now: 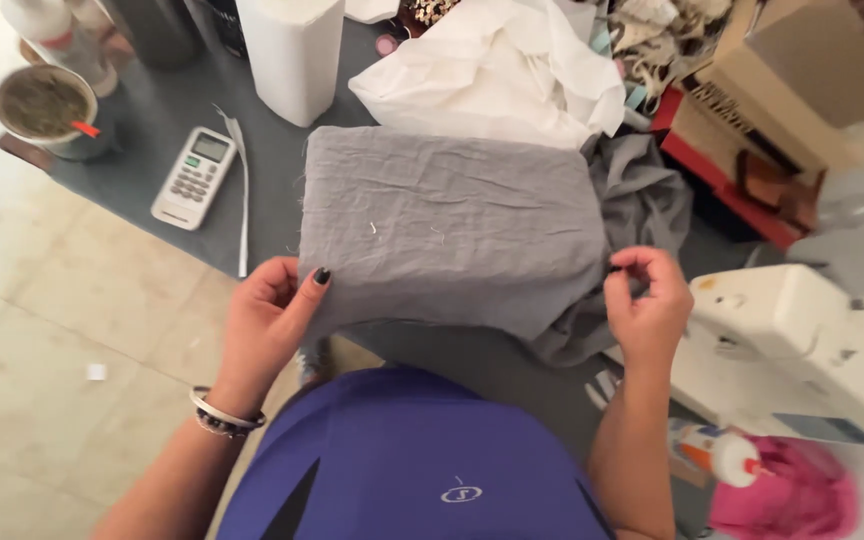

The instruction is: Folding and smoothing grey fabric over a cardboard template on a workbench

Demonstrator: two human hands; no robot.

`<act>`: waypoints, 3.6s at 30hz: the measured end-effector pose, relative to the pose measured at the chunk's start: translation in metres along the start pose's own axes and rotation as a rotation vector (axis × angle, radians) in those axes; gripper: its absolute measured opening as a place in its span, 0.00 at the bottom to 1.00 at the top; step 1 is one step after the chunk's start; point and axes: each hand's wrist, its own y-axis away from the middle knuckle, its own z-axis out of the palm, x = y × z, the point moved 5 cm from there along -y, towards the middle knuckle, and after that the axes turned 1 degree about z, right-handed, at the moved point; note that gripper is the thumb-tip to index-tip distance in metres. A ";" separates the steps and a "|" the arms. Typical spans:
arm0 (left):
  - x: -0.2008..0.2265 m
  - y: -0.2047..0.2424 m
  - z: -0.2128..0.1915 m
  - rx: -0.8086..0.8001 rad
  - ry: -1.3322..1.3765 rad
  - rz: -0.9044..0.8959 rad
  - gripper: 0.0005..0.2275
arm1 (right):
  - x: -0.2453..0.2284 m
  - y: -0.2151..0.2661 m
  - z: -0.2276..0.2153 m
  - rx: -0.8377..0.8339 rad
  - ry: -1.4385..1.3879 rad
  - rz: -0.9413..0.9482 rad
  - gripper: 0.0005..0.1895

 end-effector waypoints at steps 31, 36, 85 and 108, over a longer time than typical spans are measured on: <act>0.127 0.016 0.049 -0.456 0.372 0.445 0.26 | -0.366 -0.128 0.091 -0.259 0.148 -0.769 0.12; 0.035 0.004 -0.053 0.004 0.504 -0.009 0.34 | -0.344 -0.099 0.232 -0.903 -0.184 -0.922 0.32; -0.029 0.008 -0.015 -0.324 -0.685 0.741 0.06 | 0.041 0.053 0.058 -0.390 -0.378 0.084 0.28; 0.062 0.072 -0.081 0.017 -0.636 0.200 0.32 | -0.036 -0.039 -0.036 -0.852 -0.209 -0.085 0.18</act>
